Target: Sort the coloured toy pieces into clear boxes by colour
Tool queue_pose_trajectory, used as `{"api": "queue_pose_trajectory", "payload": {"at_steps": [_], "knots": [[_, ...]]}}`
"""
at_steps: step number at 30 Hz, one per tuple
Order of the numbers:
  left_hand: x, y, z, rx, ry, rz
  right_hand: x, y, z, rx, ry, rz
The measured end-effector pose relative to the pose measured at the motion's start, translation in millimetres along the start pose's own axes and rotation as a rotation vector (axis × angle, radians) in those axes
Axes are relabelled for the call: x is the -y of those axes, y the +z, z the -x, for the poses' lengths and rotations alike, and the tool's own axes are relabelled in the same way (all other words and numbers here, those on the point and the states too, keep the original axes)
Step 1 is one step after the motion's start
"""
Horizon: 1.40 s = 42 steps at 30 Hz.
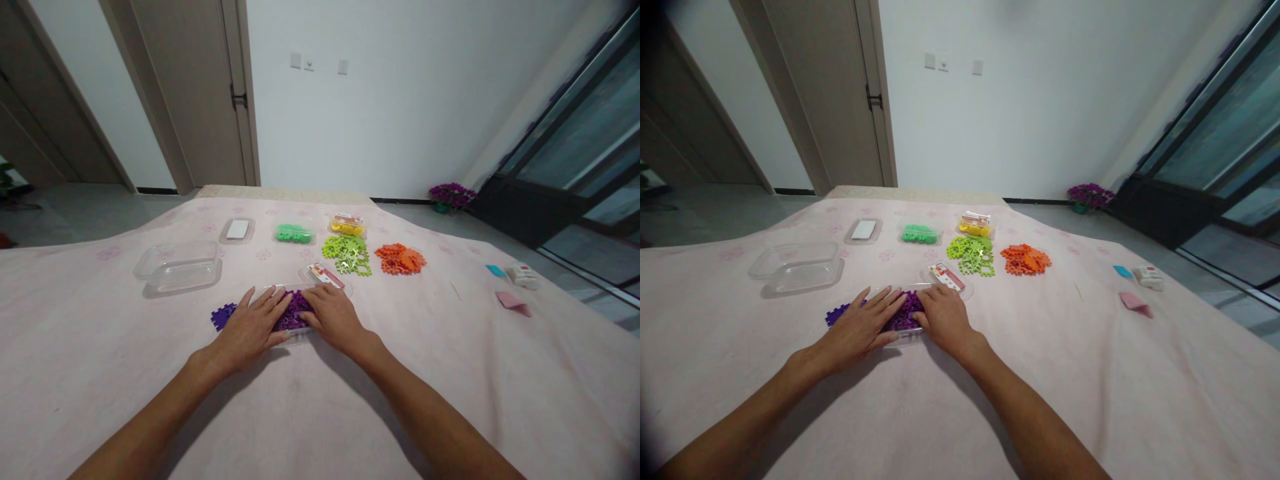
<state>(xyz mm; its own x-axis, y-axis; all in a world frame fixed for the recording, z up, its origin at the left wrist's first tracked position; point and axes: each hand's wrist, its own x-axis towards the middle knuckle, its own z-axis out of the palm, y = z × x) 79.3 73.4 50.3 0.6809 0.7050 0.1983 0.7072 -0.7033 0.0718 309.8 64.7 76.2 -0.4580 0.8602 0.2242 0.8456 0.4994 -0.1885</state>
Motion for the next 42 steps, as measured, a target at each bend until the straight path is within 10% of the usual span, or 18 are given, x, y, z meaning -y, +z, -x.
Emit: {"api": "queue_pose_trajectory", "payload": {"at_steps": [10,16,23,30,36,42], "knots": [[10,7.7,17,-0.132,0.052,0.006,-1,-7,12,-0.019,0.029,-0.090],[8,0.9,18,-0.160,0.080,-0.014,-34,0,19,-0.285,0.196,-0.167],[-11,7.4,13,-0.142,0.184,0.016,-56,17,32,0.012,0.360,0.104],[-9,5.7,12,-0.117,0.170,0.116,-59,25,32,-0.046,0.267,0.129],[-1,0.7,21,-0.402,-0.226,0.406,-63,16,40,-0.515,0.126,-0.127],[9,8.8,10,-0.483,-0.673,1.037,-33,15,53,-0.406,-0.271,-0.219]]}}
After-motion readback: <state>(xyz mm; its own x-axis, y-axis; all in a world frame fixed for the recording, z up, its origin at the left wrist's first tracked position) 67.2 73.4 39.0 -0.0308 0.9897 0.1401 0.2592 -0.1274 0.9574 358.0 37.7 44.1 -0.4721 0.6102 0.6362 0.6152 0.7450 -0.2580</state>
